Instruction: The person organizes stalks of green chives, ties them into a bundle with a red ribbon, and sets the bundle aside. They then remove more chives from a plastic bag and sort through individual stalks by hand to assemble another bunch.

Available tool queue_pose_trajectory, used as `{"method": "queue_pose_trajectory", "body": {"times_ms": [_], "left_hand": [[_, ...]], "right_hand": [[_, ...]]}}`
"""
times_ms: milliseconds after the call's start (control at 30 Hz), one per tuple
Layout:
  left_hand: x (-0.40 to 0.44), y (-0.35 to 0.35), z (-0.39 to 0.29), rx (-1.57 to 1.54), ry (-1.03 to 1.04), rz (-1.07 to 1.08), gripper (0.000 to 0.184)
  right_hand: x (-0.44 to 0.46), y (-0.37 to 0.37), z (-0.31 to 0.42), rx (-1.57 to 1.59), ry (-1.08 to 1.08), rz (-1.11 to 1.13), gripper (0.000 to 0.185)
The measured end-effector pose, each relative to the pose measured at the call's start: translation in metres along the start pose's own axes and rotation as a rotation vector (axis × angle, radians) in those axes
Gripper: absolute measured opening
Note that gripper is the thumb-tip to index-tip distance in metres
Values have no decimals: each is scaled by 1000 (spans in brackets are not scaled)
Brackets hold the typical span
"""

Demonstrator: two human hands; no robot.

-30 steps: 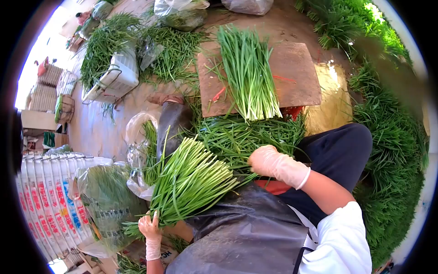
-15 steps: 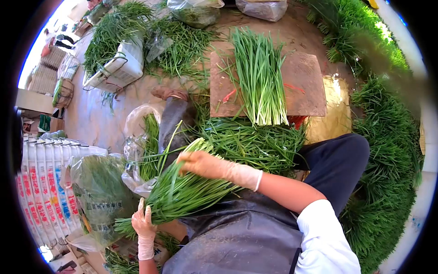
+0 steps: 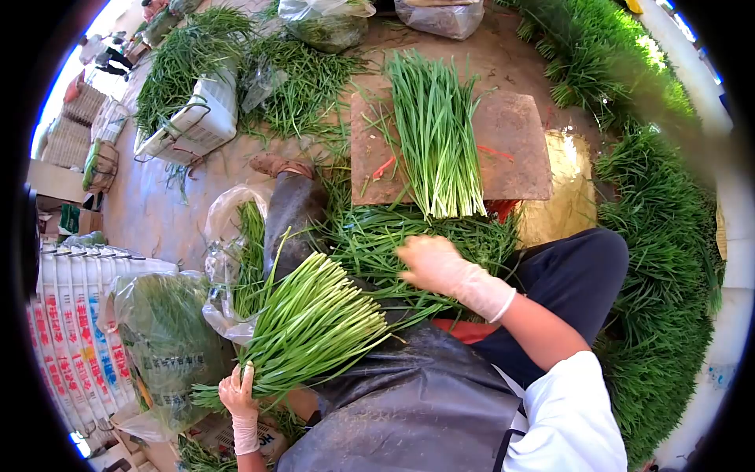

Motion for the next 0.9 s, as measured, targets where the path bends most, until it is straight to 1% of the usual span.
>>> {"method": "queue_pose_trajectory", "body": {"times_ms": [33, 67, 100, 167, 233, 267, 300, 333, 367, 400, 433, 467, 500, 533, 567, 633, 667, 700, 767, 833, 867, 900], "left_hand": [[2, -2, -1, 6, 7, -14, 52], [2, -5, -2, 13, 18, -26, 52], [2, -8, -3, 17, 21, -24, 52], [6, -10, -3, 46, 20, -8, 53], [7, -10, -2, 46, 7, 0, 55], [6, -13, -2, 34, 0, 4, 56], [5, -16, -3, 20, -8, 11, 57], [5, -19, -3, 44, -12, 12, 57], [4, -21, -2, 48, -16, 17, 57], [5, -23, -1, 56, -6, 0, 56], [8, -24, 2, 66, 6, -23, 56], [13, -27, 3, 76, 18, -45, 56], [17, -31, 5, 84, 16, -48, 56], [20, -36, 6, 105, 41, -50, 53], [26, -41, 7, 124, 69, -53, 51], [39, -54, 7, 206, 145, -82, 44], [47, -61, 5, 240, 183, -108, 39], [53, -65, 4, 246, 183, -112, 39], [63, -72, 3, 240, 232, -120, 38], [64, -69, 3, 244, 236, -118, 38], [63, -66, 3, 231, 224, -126, 38], [62, -64, 5, 217, 212, -132, 38]], "right_hand": [[10, -9, 17, 172, -106, -163, 69], [24, -5, 30, 328, -212, -213, 84], [40, 17, 34, 538, -295, -192, 93], [48, 44, 48, 1014, -155, 153, 82], [55, 60, 41, 622, -151, 302, 60], [45, 50, 34, 778, -127, 217, 42], [41, 46, 22, 831, -178, 158, 29], [30, 29, 14, 782, -139, 148, 22], [29, 49, -12, 504, -492, -81, 22], [23, 65, -40, 323, -454, -203, 22], [10, 54, -51, 186, -37, -94, 24], [5, 58, -56, -208, -37, 156, 25], [-4, 64, -55, -325, -50, 332, 24], [-8, 63, -54, -376, -49, 362, 28], [-12, 31, -28, -426, -45, 394, 32], [9, -22, 23, -181, -118, 37, 45], [25, -35, 42, -125, -224, -137, 58], [44, -37, 57, -48, -393, -441, 63], [88, -35, 82, -60, -541, -707, 75], [128, -14, 93, -166, -512, -689, 82], [141, -15, 101, -174, -417, -327, 71], [155, 1, 99, -127, -428, -273, 44]]}}
Point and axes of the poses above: each hand's wrist, its own x-axis towards the middle knuckle, its own y-axis out of the palm, z = x × y, the point moved 4 cm from there along x, towards the middle knuckle, and after that the axes turned 10 degrees about -z, right-handed, at the moved point
